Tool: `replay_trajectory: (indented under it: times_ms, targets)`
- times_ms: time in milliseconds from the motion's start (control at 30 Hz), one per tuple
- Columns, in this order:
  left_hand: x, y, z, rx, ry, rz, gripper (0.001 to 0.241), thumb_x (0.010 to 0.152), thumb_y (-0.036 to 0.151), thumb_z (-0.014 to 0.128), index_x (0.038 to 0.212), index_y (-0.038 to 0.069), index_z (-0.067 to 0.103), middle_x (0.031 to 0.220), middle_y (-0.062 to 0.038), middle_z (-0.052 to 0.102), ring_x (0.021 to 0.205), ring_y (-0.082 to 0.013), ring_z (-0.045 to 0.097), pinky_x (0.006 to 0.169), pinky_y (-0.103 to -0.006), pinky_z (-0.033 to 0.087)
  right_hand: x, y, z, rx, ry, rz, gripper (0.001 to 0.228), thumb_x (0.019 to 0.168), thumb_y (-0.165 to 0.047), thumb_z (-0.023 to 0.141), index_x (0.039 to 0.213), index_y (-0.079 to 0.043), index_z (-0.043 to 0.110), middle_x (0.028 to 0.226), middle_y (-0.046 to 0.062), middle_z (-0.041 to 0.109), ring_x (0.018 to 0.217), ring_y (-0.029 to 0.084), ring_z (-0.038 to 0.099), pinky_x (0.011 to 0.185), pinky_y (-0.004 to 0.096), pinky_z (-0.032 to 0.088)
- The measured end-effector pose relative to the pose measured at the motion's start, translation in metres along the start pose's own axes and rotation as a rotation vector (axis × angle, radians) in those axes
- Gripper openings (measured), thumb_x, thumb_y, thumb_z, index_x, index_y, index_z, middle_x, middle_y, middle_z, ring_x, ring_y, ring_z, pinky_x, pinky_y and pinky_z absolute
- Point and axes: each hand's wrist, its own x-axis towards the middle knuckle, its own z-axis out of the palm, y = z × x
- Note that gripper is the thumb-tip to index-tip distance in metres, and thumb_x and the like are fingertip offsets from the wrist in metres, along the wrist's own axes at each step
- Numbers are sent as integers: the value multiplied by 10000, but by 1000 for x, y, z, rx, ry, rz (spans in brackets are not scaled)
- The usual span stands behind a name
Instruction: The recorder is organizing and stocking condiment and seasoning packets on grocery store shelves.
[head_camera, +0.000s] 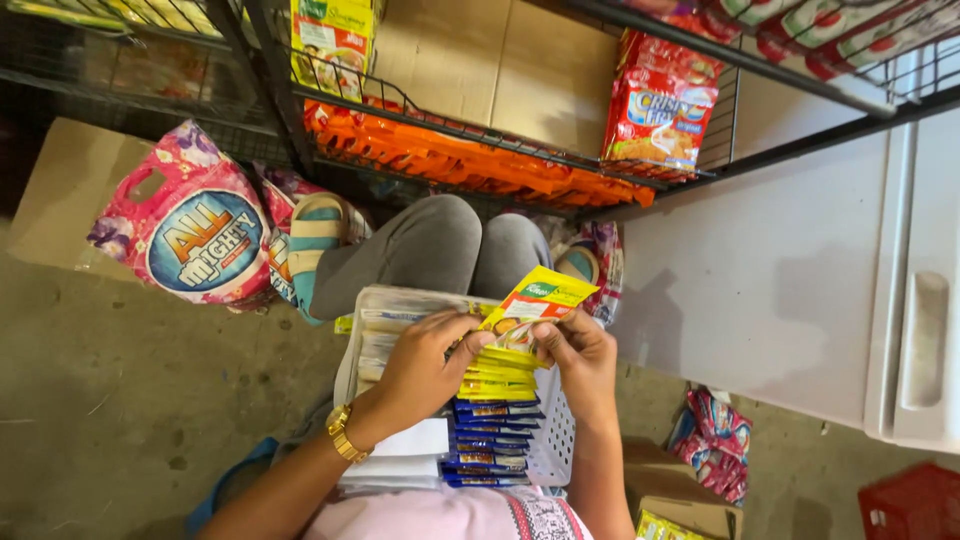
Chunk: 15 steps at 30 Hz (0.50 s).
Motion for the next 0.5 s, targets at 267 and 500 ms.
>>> replay_trajectory:
  times_ms: [267, 500]
  targets:
    - [9, 24, -19, -103, 20, -48, 167, 911, 146, 723, 961, -8, 685, 872, -141, 702, 763, -325, 684, 682, -408, 540, 12, -8, -2, 11, -56, -89, 126, 924, -54, 737, 1029, 14, 723, 852, 23, 720, 672, 68, 581, 593, 230, 463]
    - [49, 20, -50, 183, 137, 285, 103, 875, 41, 696, 977, 48, 702, 842, -132, 673, 821, -350, 660, 730, -440, 518, 63, -45, 2, -184, -145, -192, 233, 1003, -160, 701, 865, 28, 715, 754, 55, 689, 658, 97, 623, 598, 258, 498]
